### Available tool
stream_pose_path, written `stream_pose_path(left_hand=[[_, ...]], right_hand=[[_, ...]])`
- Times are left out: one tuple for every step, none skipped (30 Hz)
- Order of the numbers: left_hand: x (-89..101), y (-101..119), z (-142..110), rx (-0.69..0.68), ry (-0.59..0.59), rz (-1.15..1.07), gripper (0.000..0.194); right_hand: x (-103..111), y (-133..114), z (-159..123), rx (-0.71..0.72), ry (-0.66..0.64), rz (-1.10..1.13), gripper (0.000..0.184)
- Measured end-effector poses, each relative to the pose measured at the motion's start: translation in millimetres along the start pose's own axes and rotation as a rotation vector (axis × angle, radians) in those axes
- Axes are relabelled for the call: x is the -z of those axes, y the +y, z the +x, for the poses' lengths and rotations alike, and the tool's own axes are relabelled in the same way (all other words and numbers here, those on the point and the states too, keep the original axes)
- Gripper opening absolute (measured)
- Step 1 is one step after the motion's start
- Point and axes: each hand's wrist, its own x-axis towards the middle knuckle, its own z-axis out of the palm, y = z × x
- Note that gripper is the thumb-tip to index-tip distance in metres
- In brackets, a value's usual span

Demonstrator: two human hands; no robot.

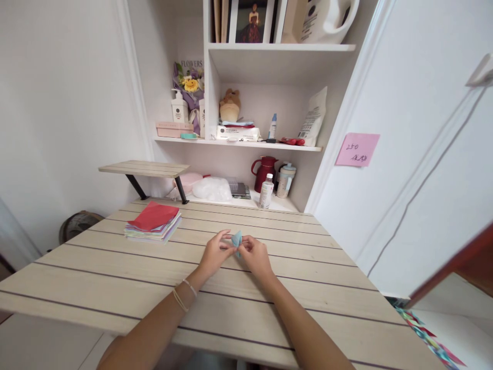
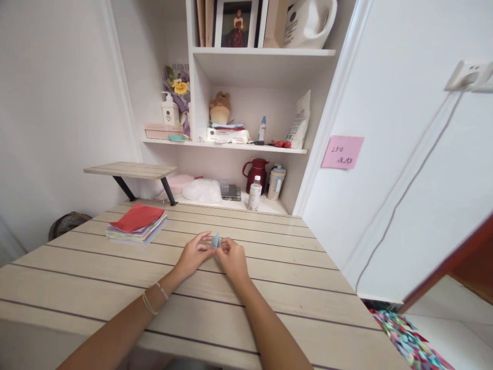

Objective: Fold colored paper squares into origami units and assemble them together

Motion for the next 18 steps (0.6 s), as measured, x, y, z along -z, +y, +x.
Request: stream_pose_path(left_hand=[[1.6, 0, 1, 0.013, -0.015, -0.024, 0.047], [3.2, 1, 2, 0.031, -0.032, -0.047, 0.042], [4.6, 1, 3, 0.050, -0.040, -0.069, 0.036], [5.9, 2, 4, 0.070, -0.040, -0.091, 0.033], [6.9, 3, 4, 0.088, -0.035, -0.112, 0.031], [7.8, 3, 5, 0.104, -0.031, -0.133, 0.030], [8.5, 4, 5, 0.120, -0.033, -0.156, 0.031], [9.1, 5, 6, 0.136, -0.038, -0.182, 0.032], [9.5, 5, 6, 0.153, -0.045, -0.209, 0.033], [9.9, 6, 6, 0.173, -0.049, -0.235, 0.035], [10.1, 6, 6, 0.197, -0.052, -0.261, 0.036], [10.2, 6, 5, 0.227, -0.059, -0.285, 0.037], [10.1, 7, 5, 0.261, -0.075, -0.304, 0.037], [9.9, 7, 4, 0.294, -0.098, -0.320, 0.038], [9.6, 7, 3, 0.320, -0.126, -0.331, 0.039], [9.1, 6, 2, 0.337, -0.150, -0.339, 0.039], [8.7, 6, 2, 0.346, -0.170, -0.343, 0.040], [8.3, 6, 1, 0.348, -0.182, -0.342, 0.041]], right_hand=[[1, 2, 2, -0.024, -0.015, 0.050, 0.016], [1, 4, 3, -0.046, -0.032, 0.090, 0.016], [3, 6, 5, -0.064, -0.050, 0.121, 0.016], [4, 8, 6, -0.075, -0.074, 0.144, 0.017], [6, 9, 7, -0.081, -0.102, 0.161, 0.017], [8, 10, 8, -0.081, -0.135, 0.178, 0.019], [9, 9, 8, -0.076, -0.172, 0.199, 0.021], [10, 9, 8, -0.069, -0.206, 0.226, 0.024], [11, 7, 8, -0.058, -0.232, 0.254, 0.026], [12, 6, 7, -0.044, -0.241, 0.275, 0.028], [12, 5, 7, -0.029, -0.227, 0.284, 0.028], [11, 4, 7, -0.012, -0.193, 0.272, 0.028], [11, 3, 6, 0.009, -0.141, 0.236, 0.026], [10, 3, 6, 0.035, -0.082, 0.182, 0.025], [9, 3, 6, 0.061, -0.029, 0.118, 0.023], [8, 3, 5, 0.084, 0.012, 0.059, 0.021], [7, 3, 5, 0.099, 0.032, 0.014, 0.019], [6, 3, 5, 0.105, 0.033, -0.008, 0.019]])
